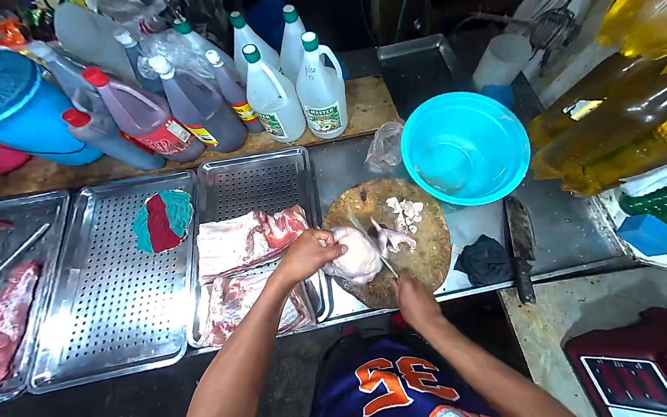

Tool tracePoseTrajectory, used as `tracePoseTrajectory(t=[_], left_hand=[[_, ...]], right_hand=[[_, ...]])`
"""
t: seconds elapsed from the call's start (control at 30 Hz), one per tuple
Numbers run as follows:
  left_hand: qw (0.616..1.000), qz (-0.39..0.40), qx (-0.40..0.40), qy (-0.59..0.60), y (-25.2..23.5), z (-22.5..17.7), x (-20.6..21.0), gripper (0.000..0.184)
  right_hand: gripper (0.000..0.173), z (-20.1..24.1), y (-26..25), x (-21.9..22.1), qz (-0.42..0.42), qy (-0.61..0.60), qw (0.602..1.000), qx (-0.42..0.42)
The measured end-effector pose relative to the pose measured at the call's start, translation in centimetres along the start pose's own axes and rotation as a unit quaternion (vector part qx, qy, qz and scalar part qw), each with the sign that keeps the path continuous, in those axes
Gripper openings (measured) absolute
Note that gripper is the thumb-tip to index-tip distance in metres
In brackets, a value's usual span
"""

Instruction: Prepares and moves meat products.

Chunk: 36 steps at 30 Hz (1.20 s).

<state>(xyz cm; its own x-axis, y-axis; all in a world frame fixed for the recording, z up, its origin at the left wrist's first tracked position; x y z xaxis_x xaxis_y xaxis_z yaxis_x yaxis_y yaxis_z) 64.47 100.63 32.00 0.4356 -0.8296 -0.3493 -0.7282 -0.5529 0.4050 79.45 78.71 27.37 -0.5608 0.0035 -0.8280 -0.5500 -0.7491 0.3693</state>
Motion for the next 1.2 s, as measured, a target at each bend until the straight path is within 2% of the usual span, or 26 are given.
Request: tracePoseTrajectory(t=[0.03,0.07,0.13,0.2,0.27,0.33,0.4,0.47,0.53,0.57,0.63,0.73,0.83,0.93,1.1,1.2], left_hand=[[1.000,0.002,0.000,-0.002,0.2,0.2,0.1,0.035],[1.000,0.001,0.003,0.004,0.2,0.3,0.0,0.035],[0.999,0.000,-0.010,0.046,1.3,2.1,0.3,0.033],[0.992,-0.032,-0.012,0.119,1.8,3.4,-0.7,0.027],[0.960,-0.082,-0.019,0.267,3.8,6.3,-0.5,0.024],[0.885,-0.133,-0.006,0.445,6.6,8.4,0.8,0.028],[0.747,-0.139,0.024,0.650,8.9,7.8,3.8,0.045],[0.612,-0.134,0.071,0.776,10.1,5.8,6.9,0.046],[0.536,-0.135,0.101,0.827,9.0,3.9,8.3,0.049],[0.515,-0.134,0.110,0.840,8.1,3.1,8.4,0.051],[0.503,-0.128,0.121,0.846,6.3,2.0,8.2,0.058],[0.509,-0.120,0.108,0.846,4.4,1.0,7.9,0.062],[0.504,-0.107,0.097,0.852,4.1,1.9,7.3,0.061],[0.497,-0.092,0.088,0.858,4.6,3.9,6.7,0.059],[0.502,-0.065,0.078,0.859,4.4,4.4,6.9,0.060],[0.514,-0.058,0.069,0.853,4.3,3.8,7.0,0.061]], right_hand=[[0.052,-1.3,-0.2,2.2,0.074,0.052,0.995,0.041],[0.052,-1.6,-0.7,2.6,0.113,0.070,0.989,0.060],[0.050,-1.9,-0.1,2.4,0.153,0.073,0.983,0.068],[0.050,-2.5,-0.6,1.5,0.147,0.049,0.986,0.061],[0.049,-4.3,0.4,1.6,0.137,0.010,0.989,0.062],[0.049,-5.8,1.3,1.1,0.104,-0.035,0.990,0.086],[0.049,-6.8,2.0,0.3,0.060,-0.072,0.988,0.119],[0.045,-6.8,2.6,-0.9,0.030,-0.096,0.986,0.129],[0.043,-5.2,2.8,-2.0,0.008,-0.119,0.988,0.098],[0.042,-3.9,3.2,-2.2,0.005,-0.129,0.988,0.079],[0.044,-1.3,4.2,-1.8,0.019,-0.137,0.989,0.057],[0.048,1.1,4.5,0.8,0.036,-0.121,0.990,0.063],[0.052,-0.2,2.6,2.7,0.021,-0.107,0.988,0.112],[0.053,-2.7,1.3,3.3,0.040,-0.110,0.983,0.141],[0.047,-0.9,1.6,0.5,0.050,-0.138,0.982,0.116],[0.044,3.3,1.7,-4.6,-0.039,-0.182,0.980,0.074]])
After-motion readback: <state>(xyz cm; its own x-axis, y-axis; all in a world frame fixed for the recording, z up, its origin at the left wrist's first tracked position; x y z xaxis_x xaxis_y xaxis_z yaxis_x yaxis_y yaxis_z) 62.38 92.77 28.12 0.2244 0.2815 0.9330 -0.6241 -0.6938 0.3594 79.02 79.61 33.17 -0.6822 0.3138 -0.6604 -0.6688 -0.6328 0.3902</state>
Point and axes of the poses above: each hand's wrist, its own y-axis away from the middle knuckle, its own x-axis out of the palm, z = x × y, the point moved 6 cm from there along -y, towards the middle knuckle
